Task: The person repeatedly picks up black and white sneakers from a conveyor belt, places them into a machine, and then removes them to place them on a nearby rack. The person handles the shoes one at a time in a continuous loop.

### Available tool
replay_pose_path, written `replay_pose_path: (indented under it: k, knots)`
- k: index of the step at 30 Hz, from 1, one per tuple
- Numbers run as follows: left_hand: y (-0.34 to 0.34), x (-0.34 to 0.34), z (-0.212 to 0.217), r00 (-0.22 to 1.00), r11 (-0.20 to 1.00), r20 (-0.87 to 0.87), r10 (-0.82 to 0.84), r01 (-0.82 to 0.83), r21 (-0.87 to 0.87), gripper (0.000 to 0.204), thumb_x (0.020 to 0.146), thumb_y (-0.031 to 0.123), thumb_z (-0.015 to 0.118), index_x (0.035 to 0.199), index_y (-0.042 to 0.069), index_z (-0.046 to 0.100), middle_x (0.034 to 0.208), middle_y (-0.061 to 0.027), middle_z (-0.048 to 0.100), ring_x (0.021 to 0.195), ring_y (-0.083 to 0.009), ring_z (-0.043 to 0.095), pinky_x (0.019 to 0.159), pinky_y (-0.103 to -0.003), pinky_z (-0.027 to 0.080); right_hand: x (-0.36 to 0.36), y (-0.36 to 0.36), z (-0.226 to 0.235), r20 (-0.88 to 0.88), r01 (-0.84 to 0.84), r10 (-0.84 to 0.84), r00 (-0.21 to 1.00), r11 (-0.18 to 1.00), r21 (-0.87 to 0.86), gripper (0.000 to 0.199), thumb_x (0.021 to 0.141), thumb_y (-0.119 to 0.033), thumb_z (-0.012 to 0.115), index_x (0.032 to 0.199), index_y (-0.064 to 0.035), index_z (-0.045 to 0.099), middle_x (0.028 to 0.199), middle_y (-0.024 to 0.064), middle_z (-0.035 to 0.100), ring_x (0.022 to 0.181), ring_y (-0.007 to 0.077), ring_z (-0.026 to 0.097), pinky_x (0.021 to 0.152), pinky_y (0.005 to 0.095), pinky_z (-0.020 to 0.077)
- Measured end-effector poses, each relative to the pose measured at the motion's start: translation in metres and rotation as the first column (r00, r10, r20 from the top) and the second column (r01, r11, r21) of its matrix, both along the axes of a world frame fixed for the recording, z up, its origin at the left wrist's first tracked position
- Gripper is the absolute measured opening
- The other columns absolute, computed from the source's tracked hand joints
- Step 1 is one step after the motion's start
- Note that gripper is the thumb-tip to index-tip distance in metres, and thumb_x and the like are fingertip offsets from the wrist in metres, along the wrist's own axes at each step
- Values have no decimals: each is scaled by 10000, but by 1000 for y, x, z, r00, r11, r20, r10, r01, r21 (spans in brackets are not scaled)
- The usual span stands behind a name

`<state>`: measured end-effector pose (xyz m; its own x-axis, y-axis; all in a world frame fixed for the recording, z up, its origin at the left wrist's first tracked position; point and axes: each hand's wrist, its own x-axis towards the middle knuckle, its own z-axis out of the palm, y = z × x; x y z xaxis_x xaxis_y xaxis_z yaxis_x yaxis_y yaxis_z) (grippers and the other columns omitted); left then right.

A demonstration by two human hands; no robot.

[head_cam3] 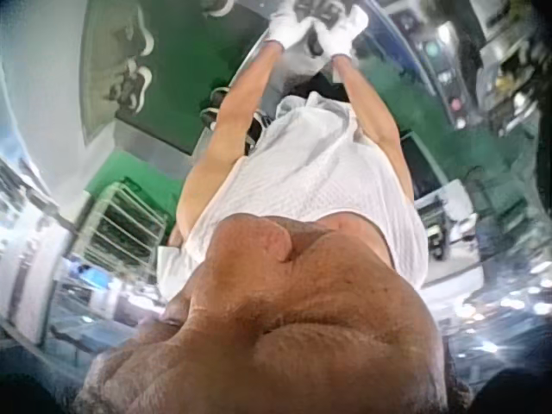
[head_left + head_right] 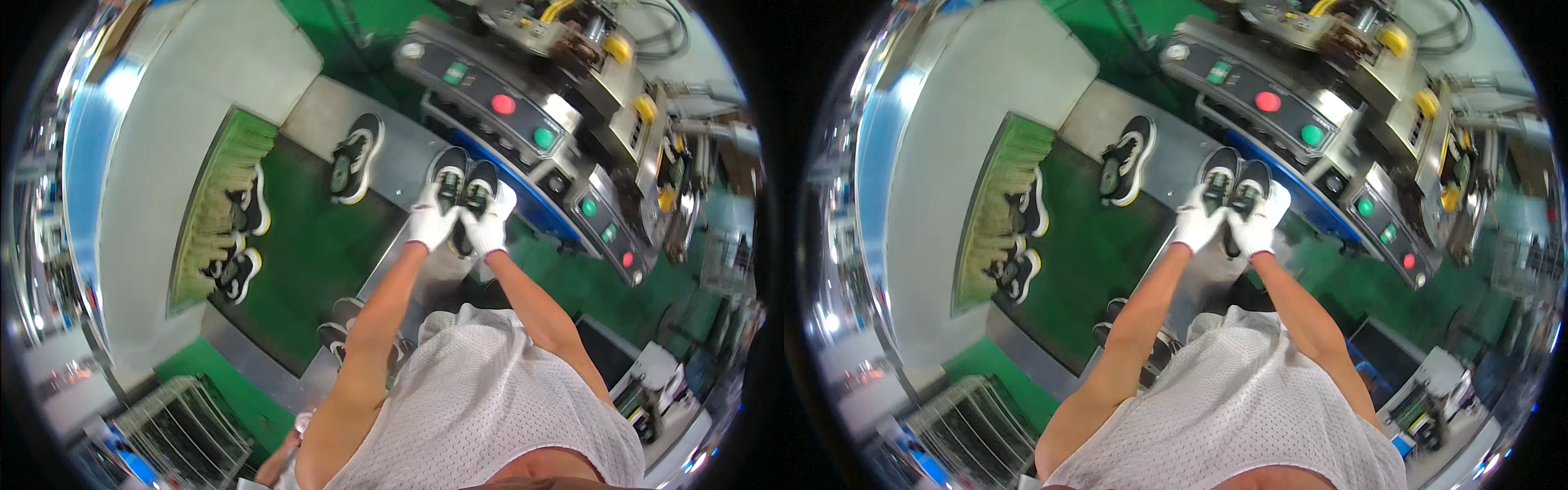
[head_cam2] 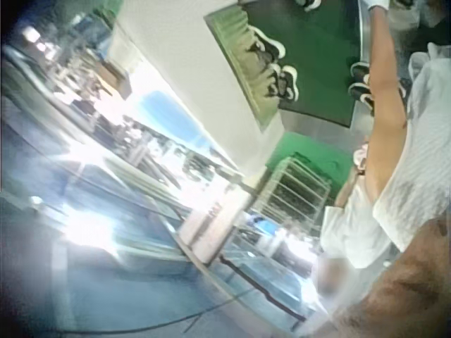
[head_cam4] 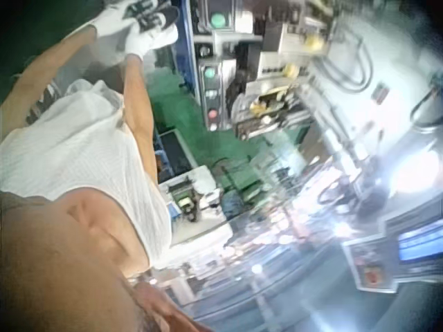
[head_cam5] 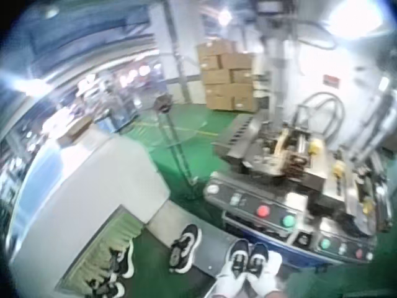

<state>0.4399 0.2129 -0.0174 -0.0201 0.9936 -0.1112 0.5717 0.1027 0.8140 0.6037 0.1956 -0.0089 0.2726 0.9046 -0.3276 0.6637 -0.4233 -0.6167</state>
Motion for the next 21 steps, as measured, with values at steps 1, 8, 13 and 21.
replay_pose_path:
  k: [1, 8, 13, 21]
  knots:
    - [-2, -5, -9, 999, 998, 42, -27, 25, 50, 768, 817, 266, 840, 1436, -27, 493, 1429, -285, 566, 1308, -436, 571, 1125, -471, 459, -3, -2, -1, 11, 28, -28, 1000, 999, 17, 952, 843, -540, 801, 1504, 51, 456, 1414, 314, 589, 1338, 418, 574, 1134, 436, 451]
    - [-65, -86, 12, 921, 967, 309, 236, -192, -165, 566, 950, 270, 725, 1415, -12, 569, 1370, -261, 642, 1255, -381, 645, 1090, -427, 496, 93, -50, 39, -418, -48, 17, 908, 997, -64, 775, 937, -161, 786, 1566, 38, 380, 1579, 238, 468, 1446, 293, 496, 1190, 395, 399]
    - [-199, -301, -42, 644, 737, -384, 662, -652, 177, 542, 974, 228, 717, 1400, -42, 518, 1349, -217, 629, 1148, -339, 655, 1024, -456, 534, 196, -122, 48, 104, 2, 31, 994, 954, -301, 657, 955, -266, 777, 1489, 17, 518, 1461, 201, 605, 1335, 269, 594, 1132, 415, 459]
    - [-236, -569, -34, 384, 386, -112, 917, -922, -1, 822, 985, 509, 671, 1532, -54, 426, 1430, -298, 590, 1320, -446, 574, 1130, -458, 454, 259, -181, 51, 268, 37, 160, 950, 794, -607, 742, 868, -416, 779, 1371, 96, 594, 1354, 290, 655, 1286, 358, 633, 1084, 432, 492]
